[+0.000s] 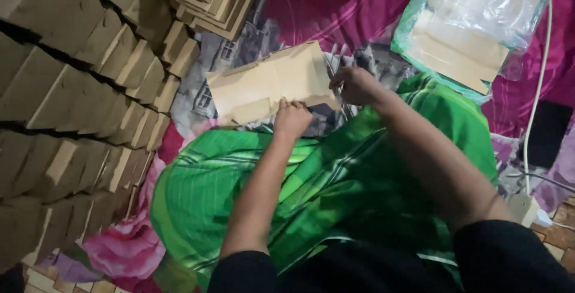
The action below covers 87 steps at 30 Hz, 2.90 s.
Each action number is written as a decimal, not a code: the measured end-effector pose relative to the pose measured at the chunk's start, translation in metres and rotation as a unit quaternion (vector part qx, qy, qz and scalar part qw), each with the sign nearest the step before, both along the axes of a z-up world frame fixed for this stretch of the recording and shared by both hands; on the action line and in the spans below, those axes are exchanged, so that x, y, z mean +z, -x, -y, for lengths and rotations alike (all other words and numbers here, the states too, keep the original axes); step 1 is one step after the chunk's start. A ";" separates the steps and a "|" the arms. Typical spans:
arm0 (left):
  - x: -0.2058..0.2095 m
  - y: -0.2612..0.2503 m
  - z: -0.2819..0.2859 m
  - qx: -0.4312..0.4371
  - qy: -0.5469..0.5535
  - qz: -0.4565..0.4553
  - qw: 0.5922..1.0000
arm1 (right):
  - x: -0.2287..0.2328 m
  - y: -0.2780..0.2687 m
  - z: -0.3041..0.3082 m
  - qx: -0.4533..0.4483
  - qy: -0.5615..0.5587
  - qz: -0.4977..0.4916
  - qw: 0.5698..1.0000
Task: Folding flat cardboard templates into small rectangular boxes.
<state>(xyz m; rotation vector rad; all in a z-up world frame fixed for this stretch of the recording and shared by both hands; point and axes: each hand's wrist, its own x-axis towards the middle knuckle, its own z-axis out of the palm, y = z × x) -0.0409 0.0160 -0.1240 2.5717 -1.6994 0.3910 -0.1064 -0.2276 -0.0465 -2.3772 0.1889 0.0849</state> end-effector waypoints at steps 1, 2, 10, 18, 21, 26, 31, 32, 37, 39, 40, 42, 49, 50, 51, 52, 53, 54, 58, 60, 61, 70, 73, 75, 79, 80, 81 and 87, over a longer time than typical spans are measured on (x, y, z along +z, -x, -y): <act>-0.009 -0.002 -0.007 -0.001 -0.037 -0.042 0.998 | 0.024 0.009 -0.007 0.025 0.011 -0.034 0.999; -0.016 -0.008 -0.012 0.000 -0.074 -0.081 0.994 | 0.050 0.013 -0.011 0.052 0.024 -0.065 0.996; 0.034 0.000 -0.018 0.114 -0.114 -0.116 0.980 | -0.018 0.016 -0.027 0.215 0.211 0.105 0.948; 0.062 0.007 0.006 0.057 -0.004 -0.235 0.970 | -0.042 0.010 -0.032 0.177 0.256 0.134 0.941; 0.070 -0.001 0.014 0.118 -0.011 -0.359 0.926 | -0.050 0.002 -0.030 0.169 0.241 0.102 0.950; 0.081 -0.008 0.024 0.250 0.034 -0.467 0.847 | -0.068 -0.016 -0.028 0.044 0.106 -0.085 0.990; 0.098 -0.011 0.032 0.316 0.009 -0.481 0.818 | -0.023 -0.032 -0.035 0.038 0.097 -0.194 0.975; 0.099 -0.011 0.034 0.335 0.003 -0.485 0.808 | -0.022 -0.032 -0.035 0.040 0.109 -0.204 0.972; 0.110 -0.012 0.044 0.348 -0.036 -0.466 0.812 | -0.028 -0.043 -0.035 0.041 0.153 -0.233 0.959; 0.121 -0.013 0.049 0.350 -0.048 -0.464 0.812 | -0.020 -0.044 -0.034 0.054 0.173 -0.230 0.956; 0.124 -0.014 0.049 0.355 -0.048 -0.466 0.809 | -0.009 -0.042 -0.036 0.045 0.144 -0.231 0.961; 0.130 -0.017 0.052 0.360 -0.048 -0.466 0.807 | -0.002 -0.041 -0.037 0.036 0.114 -0.229 0.966; 0.116 -0.019 0.054 0.340 -0.039 -0.465 0.817 | -0.014 -0.044 -0.030 0.051 0.154 -0.181 0.970; 0.111 -0.011 0.046 0.337 -0.041 -0.472 0.814 | -0.016 -0.038 -0.037 0.055 0.151 -0.185 0.969; 0.115 -0.006 0.042 0.340 -0.044 -0.475 0.810 | -0.021 -0.033 -0.042 0.059 0.148 -0.189 0.969; 0.122 -0.007 0.043 0.334 -0.041 -0.475 0.813 | -0.023 -0.034 -0.041 0.033 0.138 -0.189 0.972; 0.129 -0.008 0.045 0.328 -0.039 -0.476 0.815 | -0.023 -0.035 -0.041 0.008 0.127 -0.189 0.974; 0.139 -0.010 0.045 0.328 -0.034 -0.471 0.818 | -0.017 -0.037 -0.043 0.008 0.129 -0.182 0.975; 0.151 -0.009 0.036 0.305 -0.015 -0.469 0.829 | 0.004 -0.032 -0.056 -0.007 0.113 -0.179 0.977; 0.156 -0.010 0.033 0.290 -0.015 -0.447 0.846 | 0.011 -0.027 -0.050 -0.022 0.100 -0.170 0.980; 0.162 -0.013 0.030 0.270 -0.038 -0.429 0.861 | 0.011 -0.026 -0.046 -0.048 0.029 -0.151 0.987; 0.137 -0.015 -0.005 0.248 -0.087 -0.404 0.876 | 0.002 0.000 -0.063 -0.017 -0.027 -0.062 0.998; 0.146 -0.022 -0.015 0.210 -0.076 -0.387 0.895 | -0.004 0.008 -0.063 -0.062 -0.103 -0.004 0.993; 0.172 -0.022 -0.028 0.196 -0.066 -0.369 0.906 | 0.027 0.021 -0.069 -0.102 -0.140 0.019 0.985; 0.248 0.002 -0.062 0.125 0.041 -0.401 0.907 | 0.124 0.066 -0.092 -0.107 -0.235 0.159 0.953; 0.267 0.009 -0.071 0.097 0.089 -0.400 0.907 | 0.141 0.076 -0.100 -0.118 -0.243 0.207 0.940; 0.276 0.015 -0.076 0.094 0.089 -0.397 0.909 | 0.151 0.086 -0.108 -0.118 -0.242 0.212 0.940; 0.354 0.048 -0.087 -0.024 0.268 -0.383 0.884 | 0.243 0.128 -0.143 -0.115 -0.227 0.452 0.855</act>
